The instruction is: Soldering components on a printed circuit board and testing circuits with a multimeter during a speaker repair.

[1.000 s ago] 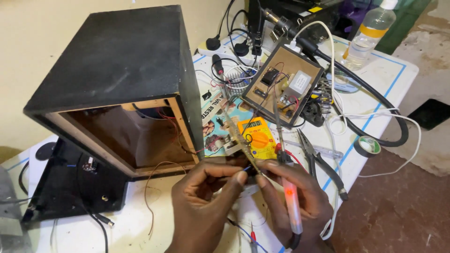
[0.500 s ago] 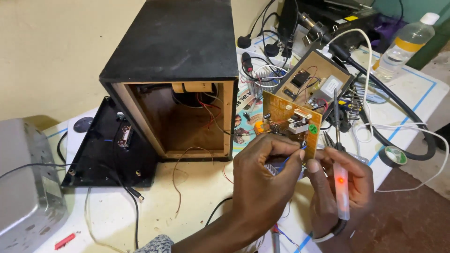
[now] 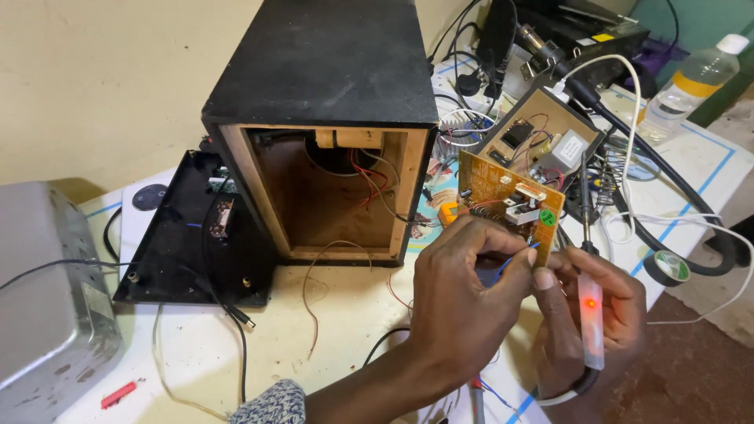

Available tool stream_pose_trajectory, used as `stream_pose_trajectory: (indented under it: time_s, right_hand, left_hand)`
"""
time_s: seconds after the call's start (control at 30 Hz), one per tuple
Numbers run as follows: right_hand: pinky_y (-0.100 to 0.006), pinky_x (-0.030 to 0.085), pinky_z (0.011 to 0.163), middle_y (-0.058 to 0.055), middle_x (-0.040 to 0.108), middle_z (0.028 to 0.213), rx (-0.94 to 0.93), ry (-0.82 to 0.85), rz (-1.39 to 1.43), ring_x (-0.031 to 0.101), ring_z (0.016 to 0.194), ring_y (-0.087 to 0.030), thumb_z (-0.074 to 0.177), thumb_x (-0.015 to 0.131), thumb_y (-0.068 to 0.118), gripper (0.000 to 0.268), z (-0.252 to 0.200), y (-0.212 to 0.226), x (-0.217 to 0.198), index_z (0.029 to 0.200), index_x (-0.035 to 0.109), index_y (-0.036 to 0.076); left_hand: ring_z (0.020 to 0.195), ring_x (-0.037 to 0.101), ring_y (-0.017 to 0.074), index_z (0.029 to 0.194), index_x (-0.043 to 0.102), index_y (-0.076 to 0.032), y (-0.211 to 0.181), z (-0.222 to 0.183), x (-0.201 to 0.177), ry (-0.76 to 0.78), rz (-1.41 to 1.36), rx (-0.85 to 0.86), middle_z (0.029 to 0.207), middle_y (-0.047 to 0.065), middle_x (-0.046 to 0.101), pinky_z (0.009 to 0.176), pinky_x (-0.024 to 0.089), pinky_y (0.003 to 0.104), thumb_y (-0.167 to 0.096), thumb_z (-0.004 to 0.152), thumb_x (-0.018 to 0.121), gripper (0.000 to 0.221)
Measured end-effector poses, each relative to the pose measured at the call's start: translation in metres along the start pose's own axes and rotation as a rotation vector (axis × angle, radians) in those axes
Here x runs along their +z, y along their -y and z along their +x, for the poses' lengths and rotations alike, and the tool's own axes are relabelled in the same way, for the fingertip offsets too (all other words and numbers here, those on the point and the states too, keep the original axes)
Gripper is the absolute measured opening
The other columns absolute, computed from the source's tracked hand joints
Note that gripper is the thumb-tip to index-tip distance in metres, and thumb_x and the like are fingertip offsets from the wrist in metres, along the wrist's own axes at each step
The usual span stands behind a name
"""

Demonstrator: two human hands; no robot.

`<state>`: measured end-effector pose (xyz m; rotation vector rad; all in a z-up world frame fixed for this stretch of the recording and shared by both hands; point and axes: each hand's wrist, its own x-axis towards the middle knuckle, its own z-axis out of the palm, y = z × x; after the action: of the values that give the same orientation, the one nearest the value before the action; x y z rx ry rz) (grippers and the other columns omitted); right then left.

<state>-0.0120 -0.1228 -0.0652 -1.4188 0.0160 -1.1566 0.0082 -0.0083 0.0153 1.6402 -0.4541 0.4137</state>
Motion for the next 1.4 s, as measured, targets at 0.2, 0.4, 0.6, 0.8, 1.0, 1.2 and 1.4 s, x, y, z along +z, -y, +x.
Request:
stream_pose_trajectory:
  time_s: [0.2,0.4,0.6,0.8,1.0,1.2,1.4]
  right_hand:
    - [-0.042,0.066,0.100,-0.030,0.067,0.112,-0.091,0.201,0.023,0.074,0.106,-0.035,0.081,0.074,-0.005,0.050,-0.007,0.022,0.005,0.124,0.050,-0.010]
    - [-0.031,0.070,0.096,-0.019,0.077,0.111,-0.349,0.419,-0.135,0.082,0.105,-0.023,0.090,0.073,-0.004,0.033,0.005,0.038,-0.008,0.119,0.058,0.002]
    - [-0.043,0.059,0.114,-0.030,0.054,0.143,0.008,0.789,0.216,0.069,0.062,-0.006,0.107,0.053,0.028,0.043,0.018,0.066,-0.032,0.132,0.059,-0.006]
    - [-0.036,0.060,0.099,-0.018,0.079,0.107,-0.047,0.558,-0.163,0.081,0.118,-0.032,0.092,0.057,0.054,0.051,0.012,0.079,-0.013,0.109,0.077,0.010]
    - [-0.037,0.064,0.102,-0.012,0.077,0.123,0.086,0.733,-0.158,0.076,0.123,-0.023,0.098,0.055,0.025,0.031,0.020,0.083,-0.022,0.116,0.078,0.014]
    - [-0.029,0.058,0.080,-0.015,0.080,0.121,0.006,0.724,-0.194,0.078,0.120,-0.024,0.094,0.059,0.048,0.039,0.019,0.076,-0.023,0.117,0.074,0.020]
    - [-0.018,0.063,0.059,-0.017,0.079,0.105,0.069,0.510,-0.092,0.084,0.103,-0.022,0.079,0.076,0.003,0.020,0.006,0.073,-0.004,0.098,0.079,0.000]
  left_hand:
    - [0.080,0.069,0.0119,0.086,0.067,-0.011,-0.004,-0.003,-0.021,-0.021,-0.302,-0.354,0.087,0.004,0.074,0.077,0.060,0.028,-0.016,0.089,0.071,0.007]
    - [0.089,0.081,0.0319,0.093,0.065,0.002,0.011,-0.011,-0.035,-0.068,-0.665,-0.621,0.098,0.027,0.080,0.087,0.067,0.038,-0.010,0.080,0.076,0.021]
    - [0.086,0.080,0.0468,0.085,0.057,0.003,0.035,-0.028,-0.040,-0.187,-0.851,-0.676,0.091,0.032,0.076,0.089,0.066,0.052,0.002,0.080,0.073,0.016]
    - [0.084,0.079,0.0477,0.082,0.061,0.006,0.046,-0.036,-0.050,-0.210,-0.834,-0.675,0.083,0.028,0.073,0.084,0.067,0.065,0.002,0.078,0.073,0.014]
    - [0.082,0.076,0.0442,0.078,0.060,0.004,0.050,-0.034,-0.050,-0.187,-0.910,-0.579,0.081,0.025,0.071,0.079,0.066,0.068,0.000,0.077,0.072,0.013]
    - [0.083,0.078,0.0493,0.085,0.058,0.005,0.058,-0.036,-0.053,-0.150,-0.956,-0.634,0.087,0.027,0.071,0.077,0.064,0.054,0.002,0.081,0.068,0.011]
    - [0.080,0.076,0.0428,0.085,0.060,0.006,0.056,-0.031,-0.055,-0.197,-0.826,-0.687,0.085,0.025,0.071,0.077,0.066,0.055,0.001,0.081,0.068,0.011]
